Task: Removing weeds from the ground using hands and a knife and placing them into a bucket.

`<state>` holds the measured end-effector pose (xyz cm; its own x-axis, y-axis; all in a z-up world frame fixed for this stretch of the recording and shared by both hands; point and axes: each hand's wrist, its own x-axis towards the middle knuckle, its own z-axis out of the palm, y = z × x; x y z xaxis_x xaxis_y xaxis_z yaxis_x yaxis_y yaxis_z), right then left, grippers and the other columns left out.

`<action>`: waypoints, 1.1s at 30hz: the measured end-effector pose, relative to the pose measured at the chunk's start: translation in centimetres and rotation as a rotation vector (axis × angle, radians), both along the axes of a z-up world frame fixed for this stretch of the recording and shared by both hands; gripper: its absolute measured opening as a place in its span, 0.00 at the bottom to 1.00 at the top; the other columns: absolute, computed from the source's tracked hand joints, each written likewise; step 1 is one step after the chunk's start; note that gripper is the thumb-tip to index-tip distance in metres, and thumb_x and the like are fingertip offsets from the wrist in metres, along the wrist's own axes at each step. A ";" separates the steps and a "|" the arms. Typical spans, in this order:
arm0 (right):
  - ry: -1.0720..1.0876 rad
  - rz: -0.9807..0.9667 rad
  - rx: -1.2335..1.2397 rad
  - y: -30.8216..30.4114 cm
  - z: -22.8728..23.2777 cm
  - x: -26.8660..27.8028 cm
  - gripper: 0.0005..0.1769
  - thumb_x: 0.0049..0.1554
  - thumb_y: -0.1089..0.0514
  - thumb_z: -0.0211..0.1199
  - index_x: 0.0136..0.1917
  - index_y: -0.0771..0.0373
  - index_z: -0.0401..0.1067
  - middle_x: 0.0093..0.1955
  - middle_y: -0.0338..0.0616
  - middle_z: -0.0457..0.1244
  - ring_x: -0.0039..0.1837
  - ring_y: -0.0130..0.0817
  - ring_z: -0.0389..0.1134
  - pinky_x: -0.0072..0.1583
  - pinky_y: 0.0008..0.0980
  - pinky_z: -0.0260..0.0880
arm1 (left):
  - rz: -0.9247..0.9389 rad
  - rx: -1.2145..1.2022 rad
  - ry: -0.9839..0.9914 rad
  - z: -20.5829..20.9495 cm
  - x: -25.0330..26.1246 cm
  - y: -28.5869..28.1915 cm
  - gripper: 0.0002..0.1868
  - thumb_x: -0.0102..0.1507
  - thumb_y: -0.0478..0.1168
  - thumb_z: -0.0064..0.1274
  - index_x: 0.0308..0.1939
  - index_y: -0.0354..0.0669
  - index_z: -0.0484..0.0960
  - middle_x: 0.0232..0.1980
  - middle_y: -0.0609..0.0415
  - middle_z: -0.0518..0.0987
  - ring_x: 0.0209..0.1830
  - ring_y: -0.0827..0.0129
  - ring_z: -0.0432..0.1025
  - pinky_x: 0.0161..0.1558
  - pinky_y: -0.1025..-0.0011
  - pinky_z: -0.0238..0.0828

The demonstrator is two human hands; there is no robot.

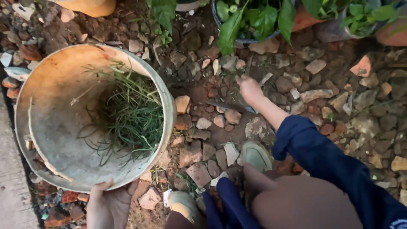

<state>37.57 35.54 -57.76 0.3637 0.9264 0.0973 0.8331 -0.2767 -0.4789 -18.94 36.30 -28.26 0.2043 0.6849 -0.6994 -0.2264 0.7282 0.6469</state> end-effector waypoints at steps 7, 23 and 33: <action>-0.591 0.389 -0.295 0.4 3.6 -1.4 0.09 0.47 0.63 0.59 0.41 0.71 0.74 0.46 0.52 0.64 0.54 0.48 0.68 0.48 0.36 0.75 | -0.037 0.094 0.016 0.9 8.0 7.3 0.45 0.58 0.42 0.40 0.81 0.42 0.52 0.76 0.40 0.67 0.70 0.49 0.68 0.63 0.55 0.71; 0.008 0.251 -0.154 -3.3 1.4 1.3 0.04 0.56 0.64 0.62 0.43 0.68 0.72 0.47 0.58 0.66 0.55 0.58 0.68 0.57 0.50 0.69 | -0.011 0.131 -0.009 1.8 7.9 5.9 0.42 0.60 0.41 0.38 0.80 0.39 0.52 0.74 0.38 0.68 0.70 0.49 0.69 0.66 0.53 0.68; -0.155 -0.015 -0.338 0.5 0.9 -1.4 0.23 0.51 0.51 0.73 0.46 0.75 0.74 0.54 0.66 0.67 0.56 0.64 0.69 0.54 0.51 0.72 | 0.049 0.113 -0.052 -0.5 4.8 6.2 0.40 0.63 0.42 0.39 0.79 0.33 0.54 0.73 0.36 0.68 0.69 0.49 0.68 0.67 0.52 0.68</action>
